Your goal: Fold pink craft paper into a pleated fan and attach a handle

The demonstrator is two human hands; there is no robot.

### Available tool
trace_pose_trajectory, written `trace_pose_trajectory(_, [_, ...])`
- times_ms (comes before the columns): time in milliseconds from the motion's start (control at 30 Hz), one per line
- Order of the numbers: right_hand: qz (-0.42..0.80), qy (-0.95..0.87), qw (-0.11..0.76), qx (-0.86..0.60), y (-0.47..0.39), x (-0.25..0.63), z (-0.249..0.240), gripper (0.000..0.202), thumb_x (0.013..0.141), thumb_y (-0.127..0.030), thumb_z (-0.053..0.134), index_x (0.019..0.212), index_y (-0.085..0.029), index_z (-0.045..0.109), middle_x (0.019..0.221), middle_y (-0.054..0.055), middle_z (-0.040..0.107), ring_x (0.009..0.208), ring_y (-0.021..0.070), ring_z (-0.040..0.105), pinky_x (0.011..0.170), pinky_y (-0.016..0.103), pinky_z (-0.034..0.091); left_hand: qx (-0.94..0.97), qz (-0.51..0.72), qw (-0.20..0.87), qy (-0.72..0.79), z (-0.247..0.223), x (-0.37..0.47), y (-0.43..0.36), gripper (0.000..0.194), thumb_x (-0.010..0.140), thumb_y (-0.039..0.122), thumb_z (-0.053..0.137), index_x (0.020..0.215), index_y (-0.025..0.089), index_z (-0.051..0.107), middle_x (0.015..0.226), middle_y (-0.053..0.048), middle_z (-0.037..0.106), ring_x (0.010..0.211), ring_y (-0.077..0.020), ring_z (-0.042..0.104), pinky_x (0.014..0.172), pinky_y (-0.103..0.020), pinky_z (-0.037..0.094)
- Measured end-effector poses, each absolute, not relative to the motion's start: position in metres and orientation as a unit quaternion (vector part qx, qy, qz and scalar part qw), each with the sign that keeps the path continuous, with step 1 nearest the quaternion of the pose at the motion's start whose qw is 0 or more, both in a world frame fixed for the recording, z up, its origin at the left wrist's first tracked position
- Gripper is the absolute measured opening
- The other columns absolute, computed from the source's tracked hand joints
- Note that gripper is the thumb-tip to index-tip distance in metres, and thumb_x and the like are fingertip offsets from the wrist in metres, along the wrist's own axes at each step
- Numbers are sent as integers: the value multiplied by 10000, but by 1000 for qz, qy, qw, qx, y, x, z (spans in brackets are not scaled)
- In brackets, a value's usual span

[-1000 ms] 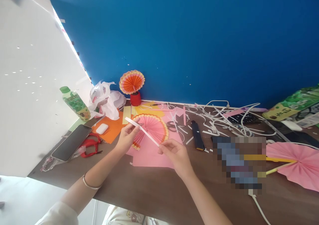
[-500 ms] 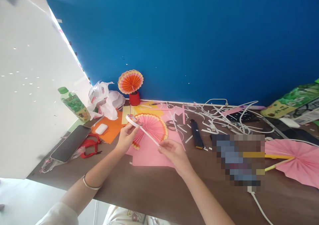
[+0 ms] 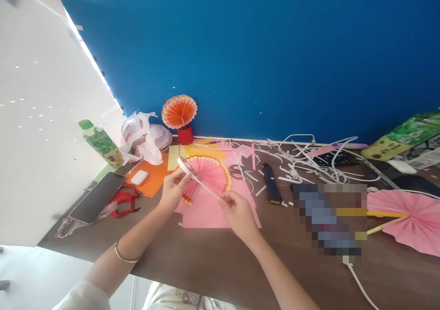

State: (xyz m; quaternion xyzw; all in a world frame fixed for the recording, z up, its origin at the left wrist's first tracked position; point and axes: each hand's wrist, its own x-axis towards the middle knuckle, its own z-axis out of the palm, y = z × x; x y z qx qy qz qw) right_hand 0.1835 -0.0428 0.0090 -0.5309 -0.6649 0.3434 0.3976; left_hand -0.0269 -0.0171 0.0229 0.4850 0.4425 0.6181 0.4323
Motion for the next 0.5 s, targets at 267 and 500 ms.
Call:
trace_pose_trajectory(267, [258, -614, 508, -546, -37, 192, 4, 225, 777, -388, 557, 832, -173, 594, 819, 61, 622, 767, 190, 589, 708, 342, 491, 601, 540, 185, 560, 33, -73, 0, 246, 853, 328, 450, 909, 154, 614, 886, -76, 631, 865, -196, 597, 773, -297, 458])
trace_pose_trajectory(500, [156, -667, 507, -522, -34, 187, -5, 705, 722, -324, 639, 1323, -217, 286, 1255, 146, 365, 962, 208, 547, 794, 398, 494, 646, 145, -66, 747, 14, -61, -3, 406, 781, 108, 387, 1175, 93, 484, 988, -165, 561, 950, -283, 513, 734, -352, 402])
